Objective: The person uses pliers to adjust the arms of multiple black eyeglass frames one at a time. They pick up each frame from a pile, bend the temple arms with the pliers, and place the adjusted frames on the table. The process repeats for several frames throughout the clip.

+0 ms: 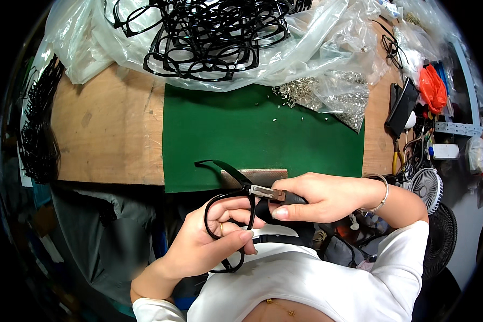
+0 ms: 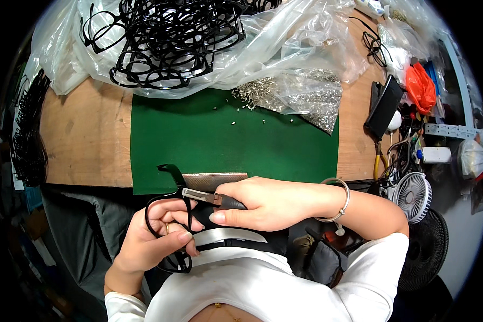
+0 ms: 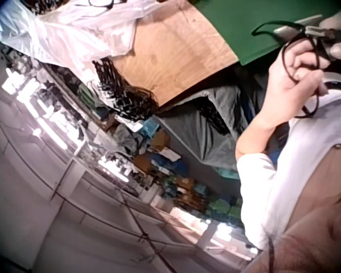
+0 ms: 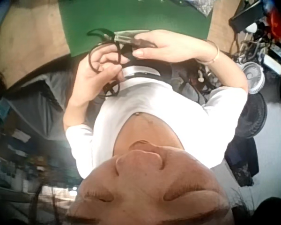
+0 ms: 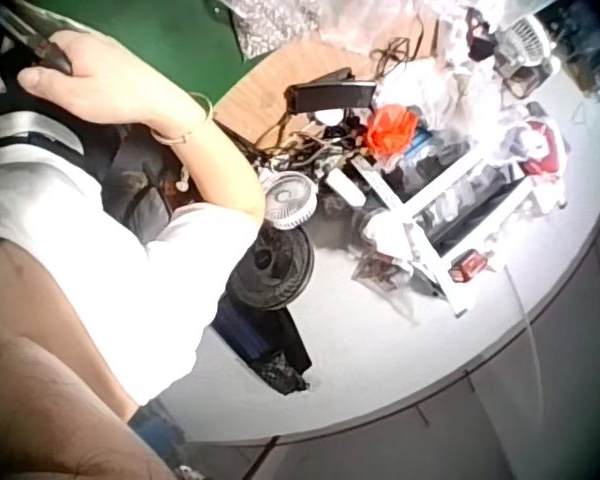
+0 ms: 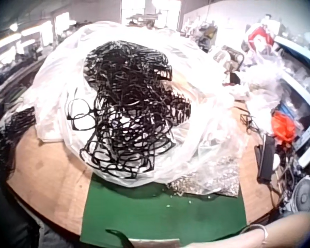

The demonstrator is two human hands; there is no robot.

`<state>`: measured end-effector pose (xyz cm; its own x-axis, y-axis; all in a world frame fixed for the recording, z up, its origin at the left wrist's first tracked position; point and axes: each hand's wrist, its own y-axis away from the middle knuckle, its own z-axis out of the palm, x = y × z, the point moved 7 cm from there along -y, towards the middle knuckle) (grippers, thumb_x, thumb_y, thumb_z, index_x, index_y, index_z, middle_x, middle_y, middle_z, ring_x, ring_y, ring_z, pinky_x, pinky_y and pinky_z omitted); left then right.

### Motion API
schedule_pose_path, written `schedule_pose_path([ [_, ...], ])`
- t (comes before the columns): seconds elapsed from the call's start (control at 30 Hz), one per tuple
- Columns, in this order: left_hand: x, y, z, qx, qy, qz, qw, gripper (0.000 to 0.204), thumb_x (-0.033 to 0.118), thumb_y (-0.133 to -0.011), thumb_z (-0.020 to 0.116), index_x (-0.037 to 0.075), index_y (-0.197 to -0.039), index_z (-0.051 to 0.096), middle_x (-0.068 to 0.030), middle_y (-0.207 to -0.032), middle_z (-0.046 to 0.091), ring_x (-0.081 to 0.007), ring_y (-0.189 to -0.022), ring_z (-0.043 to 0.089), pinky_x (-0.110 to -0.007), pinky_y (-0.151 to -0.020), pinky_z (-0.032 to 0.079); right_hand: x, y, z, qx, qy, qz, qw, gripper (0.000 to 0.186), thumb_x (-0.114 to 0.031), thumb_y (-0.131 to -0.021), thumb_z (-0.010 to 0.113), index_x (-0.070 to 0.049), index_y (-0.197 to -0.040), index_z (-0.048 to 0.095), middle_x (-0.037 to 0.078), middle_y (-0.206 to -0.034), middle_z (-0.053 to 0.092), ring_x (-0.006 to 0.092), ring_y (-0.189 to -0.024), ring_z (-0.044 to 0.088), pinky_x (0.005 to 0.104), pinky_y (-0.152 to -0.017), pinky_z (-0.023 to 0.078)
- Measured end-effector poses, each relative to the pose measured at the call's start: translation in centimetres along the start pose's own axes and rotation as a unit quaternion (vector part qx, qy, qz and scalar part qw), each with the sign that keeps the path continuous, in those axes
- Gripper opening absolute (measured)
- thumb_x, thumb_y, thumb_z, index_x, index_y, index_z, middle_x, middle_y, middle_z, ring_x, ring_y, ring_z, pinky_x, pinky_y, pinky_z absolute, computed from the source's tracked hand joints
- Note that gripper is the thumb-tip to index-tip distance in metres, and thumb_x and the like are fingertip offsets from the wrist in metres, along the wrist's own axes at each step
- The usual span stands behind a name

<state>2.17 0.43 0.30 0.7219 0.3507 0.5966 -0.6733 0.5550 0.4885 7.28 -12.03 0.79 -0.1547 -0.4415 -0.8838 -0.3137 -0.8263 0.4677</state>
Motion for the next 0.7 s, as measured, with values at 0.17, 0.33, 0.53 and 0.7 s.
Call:
schedule_pose_path([
  [0.17, -0.2, -0.1, 0.2, -0.002, -0.013, -0.006, 1.0, 0.04, -0.007, -0.081, 0.048, -0.005, -0.119, 0.037, -0.0148, -0.101, 0.055, -0.0158, -0.076, 0.06, -0.024, -0.07, 0.047, 0.3, -0.2, 0.0, -0.006, 0.033, 0.009, 0.999, 0.039, -0.037, -0.088, 0.045, 0.002, -0.092, 0.049, 0.013, -0.07, 0.053, 0.0217, -0.063, 0.051, 0.0325, -0.058, 0.041],
  [0.33, -0.5, -0.1, 0.2, 0.01, -0.009, -0.01, 1.0, 0.039, -0.007, -0.081, 0.048, -0.005, -0.118, 0.037, -0.0146, -0.102, 0.054, -0.0157, -0.076, 0.06, -0.024, -0.069, 0.047, 0.1, -0.4, -0.2, 0.023, 0.062, 0.016, 0.998, 0.037, -0.035, -0.086, 0.05, 0.002, -0.088, 0.052, 0.016, -0.068, 0.055, 0.025, -0.06, 0.053, 0.0328, -0.056, 0.042],
  [0.53, -0.6, -0.6, 0.5, 0.03, -0.011, -0.007, 0.999, 0.039, -0.004, -0.082, 0.048, -0.003, -0.119, 0.036, -0.0138, -0.102, 0.054, -0.0146, -0.074, 0.059, -0.024, -0.067, 0.047, 0.4, -0.1, -0.7, 0.12, 0.177, 0.034, 0.976, 0.034, -0.032, -0.083, 0.054, 0.002, -0.082, 0.055, 0.016, -0.061, 0.054, 0.0288, -0.052, 0.052, 0.0328, -0.05, 0.042],
  [0.7, 0.0, -0.7, 0.6, 0.03, -0.018, -0.01, 0.999, 0.042, -0.004, -0.082, 0.048, -0.001, -0.122, 0.035, -0.0138, -0.102, 0.054, -0.0147, -0.073, 0.06, -0.023, -0.065, 0.047, 0.4, 0.0, -1.3, -0.015, 0.058, 0.071, 0.996, 0.034, -0.034, -0.085, 0.052, 0.0, -0.088, 0.055, 0.012, -0.069, 0.055, 0.0217, -0.063, 0.054, 0.0308, -0.059, 0.042],
])
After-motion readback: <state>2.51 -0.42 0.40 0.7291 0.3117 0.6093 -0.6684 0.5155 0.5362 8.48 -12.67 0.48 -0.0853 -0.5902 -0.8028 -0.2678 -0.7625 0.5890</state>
